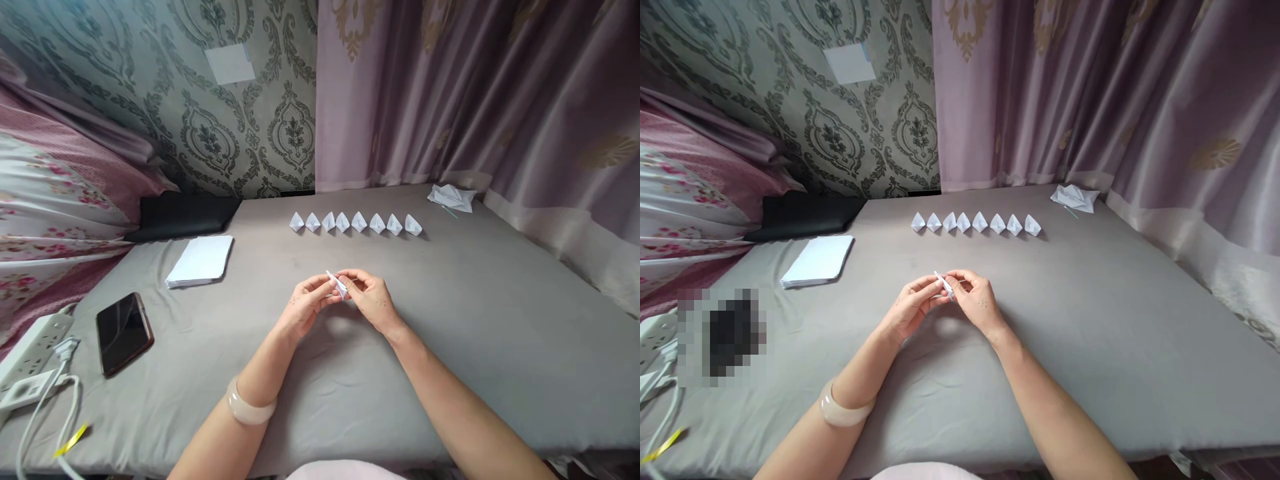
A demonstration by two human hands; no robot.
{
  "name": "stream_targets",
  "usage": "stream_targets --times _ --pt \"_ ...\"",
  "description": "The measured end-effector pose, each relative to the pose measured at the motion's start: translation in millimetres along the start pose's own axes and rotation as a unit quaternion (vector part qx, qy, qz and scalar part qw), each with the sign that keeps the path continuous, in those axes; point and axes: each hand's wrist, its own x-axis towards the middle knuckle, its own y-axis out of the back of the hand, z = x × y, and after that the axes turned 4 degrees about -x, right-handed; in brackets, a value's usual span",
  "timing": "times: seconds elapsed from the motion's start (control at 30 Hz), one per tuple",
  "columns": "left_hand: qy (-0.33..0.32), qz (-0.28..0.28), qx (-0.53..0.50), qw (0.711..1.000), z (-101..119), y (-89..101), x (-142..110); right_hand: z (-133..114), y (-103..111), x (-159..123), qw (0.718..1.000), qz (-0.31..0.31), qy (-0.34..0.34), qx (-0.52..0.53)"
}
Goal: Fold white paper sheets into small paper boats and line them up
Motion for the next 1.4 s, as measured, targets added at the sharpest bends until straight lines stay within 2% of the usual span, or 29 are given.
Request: stream_targets --times 0.27,0.37,0.5,0.7,0.83,1.03,1.23,1.4 --pt "-0.029 -0.003 0.027 0.999 2.3 1.0 -0.1 -1.1 -0.2 -1.1 0.999 -0.028 0.029 0.010" --pt "-0.050 -0.006 0.056 0.997 6.6 -1.3 -3.2 -3.4 1.6 -1.8 0.997 -0.021 0.061 -0.036" --pt "-0.095 -0.041 0.115 0.988 11.5 -0.6 -6.5 -6.5 3.8 -3.0 0.989 -0.011 0.101 -0.109" --pt "-0.156 -0.057 0.212 0.963 15.8 1.7 -7.5 -3.7 2.6 -2.1 0.995 -0.044 0.079 -0.041" --pt "-0.186 -0.075 0.225 0.954 16.3 2.6 -7.7 -2.3 2.2 -2.0 0.990 -0.040 0.128 -0.049" --pt "-0.167 -0.085 0.214 0.959 17.7 1.8 -10.0 0.8 3.0 -1.4 0.974 -0.037 0.212 -0.074" --pt "-0.122 -0.095 0.151 0.976 16.1 -0.6 -11.4 1.3 2.8 -1.9 0.970 -0.022 0.230 -0.079" --pt "-0.136 -0.082 0.145 0.977 13.6 1.1 -10.6 1.7 1.4 -4.0 0.969 -0.016 0.236 -0.073"
